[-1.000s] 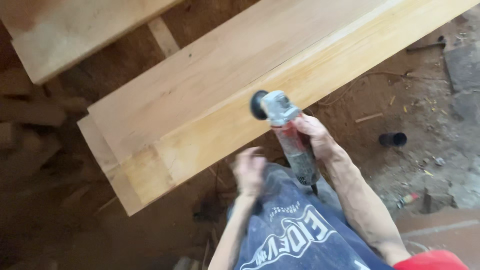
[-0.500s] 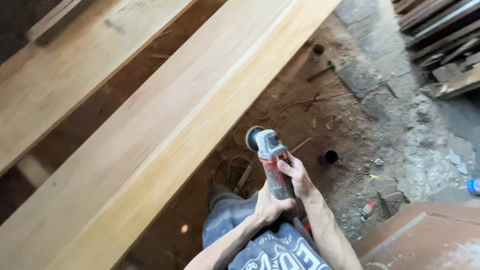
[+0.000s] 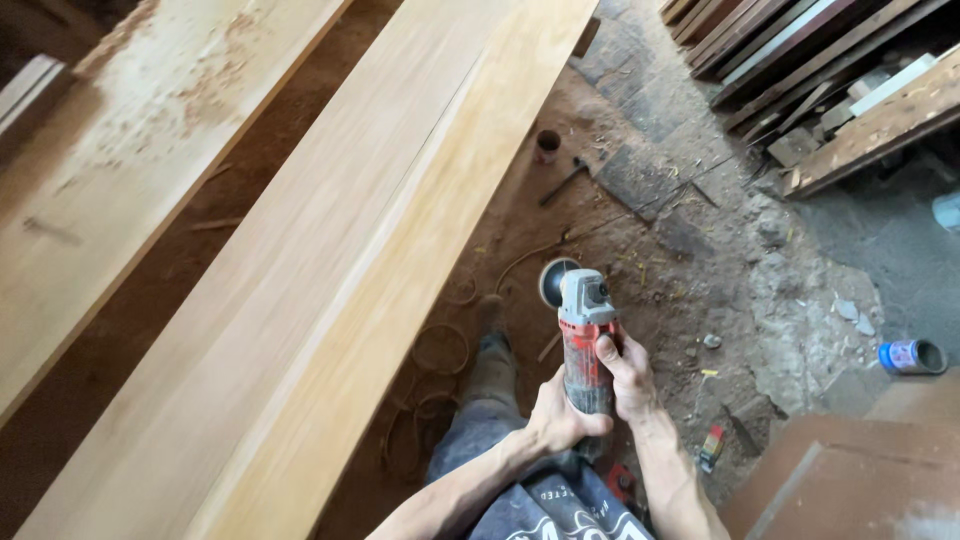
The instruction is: The person uses an angle grinder to smooth the surface of a large wooden plank. They move the tool along the wood, generating sparks, and briefly reposition the plank to continue grinding different areas.
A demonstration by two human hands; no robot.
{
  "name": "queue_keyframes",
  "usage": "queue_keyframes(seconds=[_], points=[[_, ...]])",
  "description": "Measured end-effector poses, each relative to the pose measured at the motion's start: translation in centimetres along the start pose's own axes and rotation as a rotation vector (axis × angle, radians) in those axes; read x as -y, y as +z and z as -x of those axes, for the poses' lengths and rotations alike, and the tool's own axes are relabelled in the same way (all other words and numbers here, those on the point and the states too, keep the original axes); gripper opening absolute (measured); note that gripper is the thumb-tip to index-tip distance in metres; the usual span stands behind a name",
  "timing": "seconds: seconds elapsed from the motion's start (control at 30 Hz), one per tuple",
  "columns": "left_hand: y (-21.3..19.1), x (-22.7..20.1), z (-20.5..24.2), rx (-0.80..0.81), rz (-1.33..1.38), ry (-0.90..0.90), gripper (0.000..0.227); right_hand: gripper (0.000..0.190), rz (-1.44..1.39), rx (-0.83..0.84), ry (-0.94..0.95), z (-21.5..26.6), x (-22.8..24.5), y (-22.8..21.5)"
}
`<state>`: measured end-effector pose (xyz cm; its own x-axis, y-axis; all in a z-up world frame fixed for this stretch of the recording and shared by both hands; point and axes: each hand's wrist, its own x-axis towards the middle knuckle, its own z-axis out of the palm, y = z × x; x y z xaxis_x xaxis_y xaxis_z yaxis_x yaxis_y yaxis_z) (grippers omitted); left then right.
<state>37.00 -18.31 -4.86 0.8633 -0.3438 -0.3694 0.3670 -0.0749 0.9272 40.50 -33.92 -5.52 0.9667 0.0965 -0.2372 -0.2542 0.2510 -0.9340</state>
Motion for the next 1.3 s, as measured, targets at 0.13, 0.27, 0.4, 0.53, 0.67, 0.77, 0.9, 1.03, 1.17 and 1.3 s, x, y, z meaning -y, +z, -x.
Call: queue_keyframes(seconds=[0.13, 0.27, 0.4, 0.53, 0.67, 0.77, 0.9, 1.03, 1.17, 1.3], points=[[-3.5, -3.6, -11.8, -0.032, 0.091, 0.073, 0.077, 0.069, 0.064, -0.008, 0.010, -13.0, 2.6, -1.3], [-6.8, -8.5, -22.9, -0.052, 0.212, 0.136, 0.079, 0.067, 0.137, 0.005, 0.020, -25.7, 6.3, -2.5], [-8.9, -12.8, -31.6, -0.092, 0.027, 0.033, 0.073, 0.068, 0.102, -0.053, -0.011, -35.2, 9.3, -3.6], [-10.2, -16.0, -39.8, -0.052, 0.153, 0.080, 0.068, 0.066, 0.292, -0.079, 0.065, -43.9, 12.9, -4.8], [-11.3, -18.8, -50.0, -0.128, 0.172, 0.090, 0.072, 0.060, 0.489, 0.035, 0.071, -54.9, 17.1, -5.9], [-11.8, -20.7, -58.4, -0.195, 0.033, 0.083, 0.081, 0.059, 0.686, 0.134, 0.069, -64.4, 20.3, -7.3], [-14.2, -22.9, -69.7, -0.188, -0.235, -0.090, 0.074, 0.059, 1.067, 0.247, 0.130, -77.9, 23.9, -9.3], [-19.2, -22.7, -75.4, -0.694, -0.547, -0.016, 0.041, 0.068, 1.222, 0.328, 0.084, -90.3, 26.7, -10.8], [-26.4, -20.1, -78.9, -1.203, -0.880, -0.136, 0.066, 0.073, 1.349, 0.378, 0.115, -98.1, 27.3, -12.7], [-29.5, -19.4, -80.6, -1.075, -0.812, -0.269, 0.073, 0.064, 1.388, 0.383, 0.169, -102.8, 27.0, -14.1]])
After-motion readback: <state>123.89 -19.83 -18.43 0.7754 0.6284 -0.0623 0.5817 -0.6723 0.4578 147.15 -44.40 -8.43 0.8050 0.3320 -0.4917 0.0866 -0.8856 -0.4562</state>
